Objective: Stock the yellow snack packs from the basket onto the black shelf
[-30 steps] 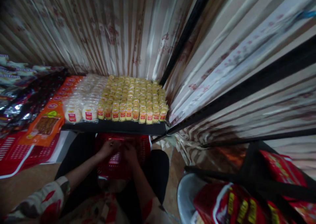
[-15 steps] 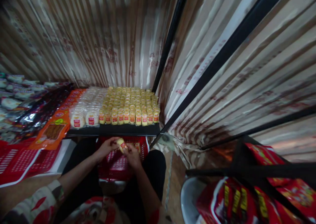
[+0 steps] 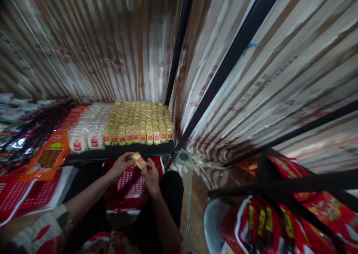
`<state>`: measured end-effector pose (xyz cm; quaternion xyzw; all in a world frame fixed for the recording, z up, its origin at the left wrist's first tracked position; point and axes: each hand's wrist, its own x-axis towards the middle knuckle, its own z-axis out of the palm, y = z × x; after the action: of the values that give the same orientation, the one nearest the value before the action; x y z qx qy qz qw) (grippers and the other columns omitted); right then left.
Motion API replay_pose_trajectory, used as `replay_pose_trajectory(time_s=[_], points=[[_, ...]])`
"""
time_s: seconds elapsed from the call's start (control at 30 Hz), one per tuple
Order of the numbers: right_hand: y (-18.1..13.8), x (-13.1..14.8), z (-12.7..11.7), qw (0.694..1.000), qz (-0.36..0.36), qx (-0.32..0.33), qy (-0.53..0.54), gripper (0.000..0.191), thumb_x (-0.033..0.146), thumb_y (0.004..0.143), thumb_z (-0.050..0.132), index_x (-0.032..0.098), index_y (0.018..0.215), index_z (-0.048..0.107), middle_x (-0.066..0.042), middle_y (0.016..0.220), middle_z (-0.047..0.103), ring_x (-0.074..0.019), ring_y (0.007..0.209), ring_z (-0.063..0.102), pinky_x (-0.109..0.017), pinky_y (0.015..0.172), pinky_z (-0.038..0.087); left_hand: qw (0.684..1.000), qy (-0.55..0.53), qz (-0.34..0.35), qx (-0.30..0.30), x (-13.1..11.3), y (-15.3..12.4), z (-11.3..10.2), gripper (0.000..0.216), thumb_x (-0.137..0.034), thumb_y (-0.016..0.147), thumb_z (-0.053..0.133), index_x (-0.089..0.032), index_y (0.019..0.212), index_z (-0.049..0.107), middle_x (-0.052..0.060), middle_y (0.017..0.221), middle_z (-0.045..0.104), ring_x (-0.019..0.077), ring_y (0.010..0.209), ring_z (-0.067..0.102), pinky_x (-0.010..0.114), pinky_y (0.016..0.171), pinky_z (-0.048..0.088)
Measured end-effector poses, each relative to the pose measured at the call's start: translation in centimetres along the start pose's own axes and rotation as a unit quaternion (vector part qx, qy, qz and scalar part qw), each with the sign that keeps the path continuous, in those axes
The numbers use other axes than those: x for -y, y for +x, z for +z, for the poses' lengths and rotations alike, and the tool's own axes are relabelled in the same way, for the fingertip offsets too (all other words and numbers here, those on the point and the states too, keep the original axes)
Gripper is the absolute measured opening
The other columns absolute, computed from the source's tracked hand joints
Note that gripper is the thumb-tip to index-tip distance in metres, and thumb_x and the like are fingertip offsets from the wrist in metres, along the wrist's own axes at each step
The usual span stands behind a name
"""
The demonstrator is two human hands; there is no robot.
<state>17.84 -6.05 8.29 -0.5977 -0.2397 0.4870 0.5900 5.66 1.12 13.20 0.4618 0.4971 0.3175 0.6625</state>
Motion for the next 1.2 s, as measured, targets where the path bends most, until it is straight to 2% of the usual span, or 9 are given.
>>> replay_pose_trajectory(time_s=[0.13,0.4,0.5,0.57,0.67,0.8,0.9,1.07,1.2], points=[[-0.3,1.4,-0.7,0.999,0.02,-0.016,0.029,0.057,0.048,0.07,0.064,0.018,0.118,0.054,-0.009,0.104,0.066,-0.0147,0.071,0.065,-0.024,0.059,0.05,0.995,-0.075,-0.057,-0.025,-0.8,-0.1,0.5,0.024,-0.011,0.068,0.066,-0.013,0.09,0.057,0.0,0.072,0.063,0.0068,0.056,0.058,0.018,0.057,0.046],[-0.4,2.1,-0.7,0.995,0.026,0.003,0.093,0.054,0.045,0.069,0.068,0.018,0.115,0.057,-0.007,0.098,0.069,-0.0167,0.078,0.066,-0.027,0.068,0.051,0.977,-0.186,-0.102,-0.014,0.1,-0.9,1.3,0.018,-0.003,0.071,0.062,-0.014,0.082,0.054,0.003,0.08,0.066,0.0109,0.074,0.065,0.026,0.082,0.051],[-0.1,2.2,-0.8,0.997,-0.005,0.008,0.081,0.051,0.045,0.073,0.062,0.02,0.118,0.056,-0.007,0.101,0.068,-0.0181,0.081,0.066,-0.031,0.075,0.052,0.994,-0.054,-0.095,0.018,0.7,-1.2,1.3,0.015,-0.009,0.073,0.059,-0.014,0.086,0.054,0.004,0.081,0.065,0.013,0.074,0.063,0.029,0.078,0.051],[0.3,2.6,-1.3,0.999,-0.044,0.016,0.029,0.048,0.043,0.075,0.06,0.022,0.118,0.057,-0.006,0.103,0.068,-0.0188,0.085,0.065,-0.031,0.078,0.052,0.993,0.116,-0.032,-0.003,0.7,-1.1,1.0,0.017,-0.012,0.071,0.06,-0.013,0.088,0.057,0.005,0.083,0.063,0.0146,0.076,0.061,0.031,0.078,0.05],[0.8,3.6,-2.4,0.987,-0.114,0.016,-0.115,0.04,0.038,0.078,0.057,0.024,0.115,0.061,-0.004,0.097,0.067,-0.0174,0.08,0.064,-0.03,0.074,0.053,0.94,0.322,0.11,-0.033,0.1,-0.7,0.6,0.031,-0.018,0.07,0.061,-0.016,0.101,0.06,0.005,0.097,0.059,0.0145,0.079,0.058,0.029,0.081,0.048],[1.2,5.6,-3.3,0.941,-0.214,0.06,-0.255,0.033,0.029,0.081,0.053,0.025,0.112,0.064,-0.004,0.1,0.065,-0.0171,0.087,0.061,-0.03,0.08,0.05,0.91,0.37,0.18,0.056,-0.7,0.0,1.2,0.046,-0.026,0.074,0.057,-0.019,0.119,0.054,0.005,0.101,0.057,0.0124,0.072,0.055,0.025,0.072,0.047],[1.4,6.7,-3.3,0.904,-0.276,0.092,-0.312,0.033,0.023,0.083,0.052,0.027,0.114,0.063,-0.004,0.105,0.065,-0.0187,0.099,0.058,-0.034,0.091,0.046,0.912,0.349,0.189,0.107,-0.7,0.6,2.4,0.04,-0.028,0.076,0.056,-0.018,0.115,0.058,0.004,0.091,0.061,0.015,0.076,0.056,0.025,0.072,0.045],[1.6,6.1,-3.2,0.905,-0.293,-0.03,-0.307,0.039,0.026,0.086,0.046,0.02,0.124,0.053,-0.012,0.12,0.055,-0.0193,0.099,0.058,-0.033,0.082,0.052,0.948,0.272,0.164,0.037,-1.2,2.0,4.9,0.027,-0.024,0.077,0.055,-0.016,0.102,0.061,0.004,0.091,0.064,0.0132,0.072,0.057,0.023,0.069,0.046],[2.1,4.8,-3.3,0.884,-0.317,-0.104,-0.327,0.037,0.028,0.089,0.04,0.018,0.121,0.053,-0.014,0.122,0.052,-0.0223,0.113,0.051,-0.04,0.093,0.047,0.952,0.257,0.164,0.018,-2.4,4.0,7.4,0.016,-0.021,0.077,0.055,-0.016,0.091,0.061,0.001,0.083,0.062,0.0107,0.066,0.056,0.021,0.065,0.045]])
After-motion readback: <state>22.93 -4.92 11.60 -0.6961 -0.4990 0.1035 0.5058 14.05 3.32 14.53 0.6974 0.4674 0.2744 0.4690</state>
